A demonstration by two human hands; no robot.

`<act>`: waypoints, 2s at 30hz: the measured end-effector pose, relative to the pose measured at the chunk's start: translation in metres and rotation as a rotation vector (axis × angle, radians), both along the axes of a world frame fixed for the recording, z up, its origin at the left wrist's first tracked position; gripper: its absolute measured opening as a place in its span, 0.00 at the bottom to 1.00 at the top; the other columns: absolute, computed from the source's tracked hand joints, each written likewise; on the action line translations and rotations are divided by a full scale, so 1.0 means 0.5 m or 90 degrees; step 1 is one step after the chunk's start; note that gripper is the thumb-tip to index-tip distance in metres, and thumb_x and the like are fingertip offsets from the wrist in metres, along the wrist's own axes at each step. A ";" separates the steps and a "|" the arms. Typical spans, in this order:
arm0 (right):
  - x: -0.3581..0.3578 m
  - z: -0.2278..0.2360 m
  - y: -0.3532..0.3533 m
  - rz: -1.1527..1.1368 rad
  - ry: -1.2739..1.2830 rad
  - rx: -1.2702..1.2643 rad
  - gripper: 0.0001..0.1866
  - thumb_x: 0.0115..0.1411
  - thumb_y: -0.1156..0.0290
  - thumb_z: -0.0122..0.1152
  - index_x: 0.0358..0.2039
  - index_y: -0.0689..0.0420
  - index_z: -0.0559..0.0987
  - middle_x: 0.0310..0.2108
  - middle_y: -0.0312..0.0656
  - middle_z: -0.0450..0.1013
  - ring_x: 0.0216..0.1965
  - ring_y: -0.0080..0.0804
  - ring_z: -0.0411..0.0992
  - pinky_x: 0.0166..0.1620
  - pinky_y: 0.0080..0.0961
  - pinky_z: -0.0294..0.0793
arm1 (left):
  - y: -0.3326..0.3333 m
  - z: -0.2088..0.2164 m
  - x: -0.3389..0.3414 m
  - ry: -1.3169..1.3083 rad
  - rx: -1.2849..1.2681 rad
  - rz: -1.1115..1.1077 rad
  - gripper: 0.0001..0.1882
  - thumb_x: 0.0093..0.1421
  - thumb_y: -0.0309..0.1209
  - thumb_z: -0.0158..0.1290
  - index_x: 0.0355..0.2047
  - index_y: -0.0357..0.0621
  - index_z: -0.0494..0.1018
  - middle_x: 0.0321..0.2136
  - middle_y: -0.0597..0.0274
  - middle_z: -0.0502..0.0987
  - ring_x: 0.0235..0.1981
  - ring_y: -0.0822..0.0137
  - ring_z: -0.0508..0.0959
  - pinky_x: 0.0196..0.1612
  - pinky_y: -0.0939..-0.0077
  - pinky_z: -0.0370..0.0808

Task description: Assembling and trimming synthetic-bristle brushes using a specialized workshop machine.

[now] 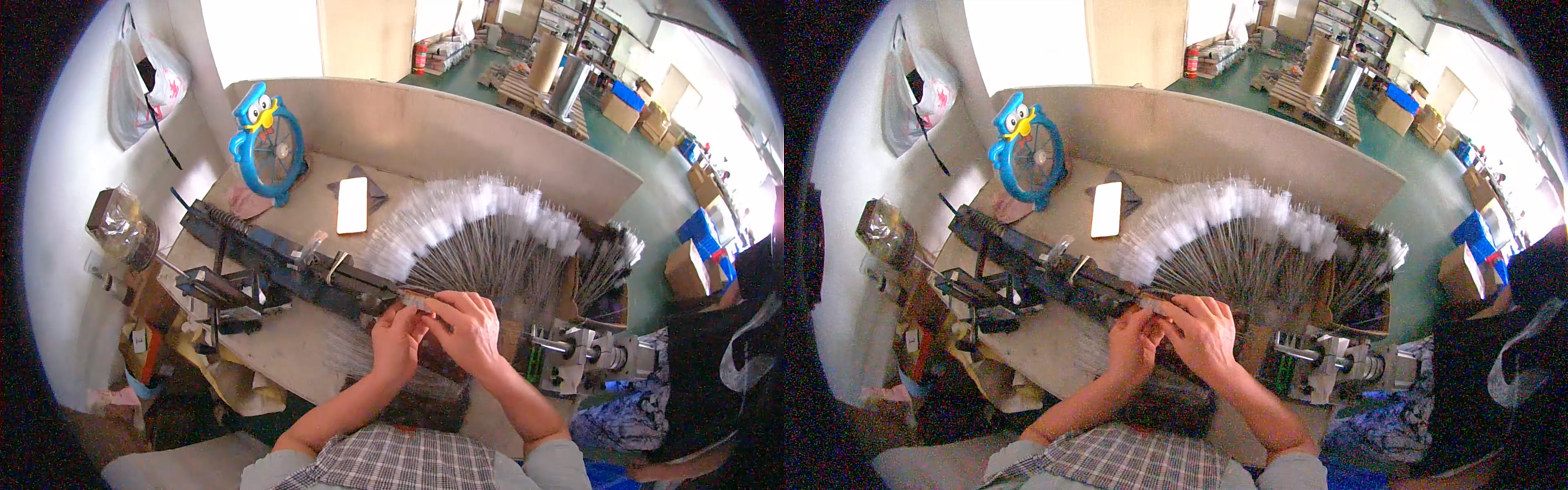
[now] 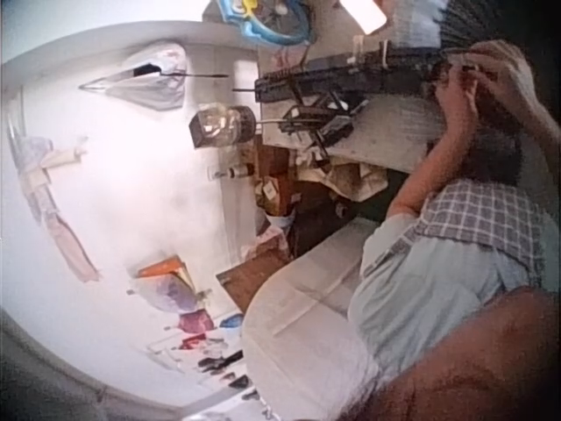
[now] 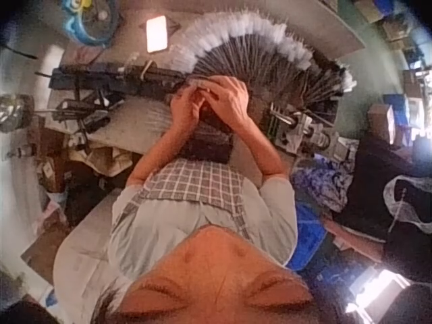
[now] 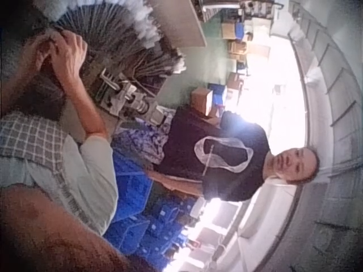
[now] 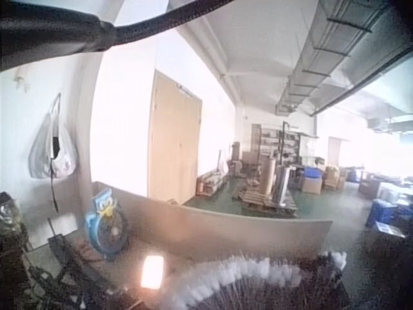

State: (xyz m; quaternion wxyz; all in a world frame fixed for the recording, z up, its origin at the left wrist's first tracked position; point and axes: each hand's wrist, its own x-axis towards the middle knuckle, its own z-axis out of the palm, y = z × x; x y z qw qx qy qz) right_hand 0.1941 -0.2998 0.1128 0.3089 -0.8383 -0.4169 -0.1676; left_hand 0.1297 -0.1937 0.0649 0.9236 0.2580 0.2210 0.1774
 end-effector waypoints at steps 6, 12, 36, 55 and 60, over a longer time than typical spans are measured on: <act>0.007 0.000 -0.003 0.005 0.014 -0.004 0.13 0.43 0.65 0.66 0.32 0.51 0.81 0.36 0.34 0.74 0.38 0.32 0.71 0.42 0.30 0.67 | -0.004 0.004 0.006 0.010 0.019 0.012 0.05 0.57 0.23 0.48 0.35 0.37 0.69 0.32 0.59 0.74 0.34 0.68 0.75 0.40 0.75 0.73; 0.007 0.034 -0.007 0.017 0.013 -0.010 0.13 0.44 0.64 0.66 0.31 0.52 0.80 0.35 0.34 0.74 0.37 0.31 0.71 0.42 0.30 0.67 | 0.007 0.009 0.004 0.016 0.016 -0.019 0.09 0.60 0.31 0.46 0.35 0.37 0.68 0.32 0.59 0.74 0.34 0.66 0.75 0.42 0.73 0.72; -0.085 -0.102 -0.165 0.051 0.377 -0.168 0.11 0.49 0.70 0.61 0.34 0.57 0.78 0.29 0.40 0.75 0.35 0.41 0.72 0.39 0.38 0.71 | 0.113 -0.022 -0.155 0.146 0.349 -0.081 0.23 0.63 0.37 0.44 0.56 0.39 0.59 0.49 0.53 0.69 0.46 0.63 0.71 0.46 0.66 0.70; -0.097 -0.128 -0.189 -0.044 0.330 -0.309 0.13 0.52 0.61 0.56 0.37 0.50 0.76 0.34 0.40 0.72 0.37 0.41 0.73 0.37 0.40 0.73 | 0.587 -0.108 -0.447 0.529 0.289 0.485 0.25 0.52 0.56 0.54 0.26 0.43 0.72 0.22 0.68 0.71 0.20 0.75 0.68 0.21 0.79 0.62; -0.115 -0.176 -0.158 -0.099 0.365 -0.238 0.12 0.53 0.60 0.56 0.35 0.51 0.77 0.33 0.40 0.73 0.36 0.41 0.73 0.36 0.41 0.73 | 0.552 -0.113 -0.427 0.541 0.419 0.543 0.26 0.51 0.55 0.55 0.26 0.41 0.72 0.22 0.66 0.70 0.21 0.73 0.69 0.24 0.79 0.65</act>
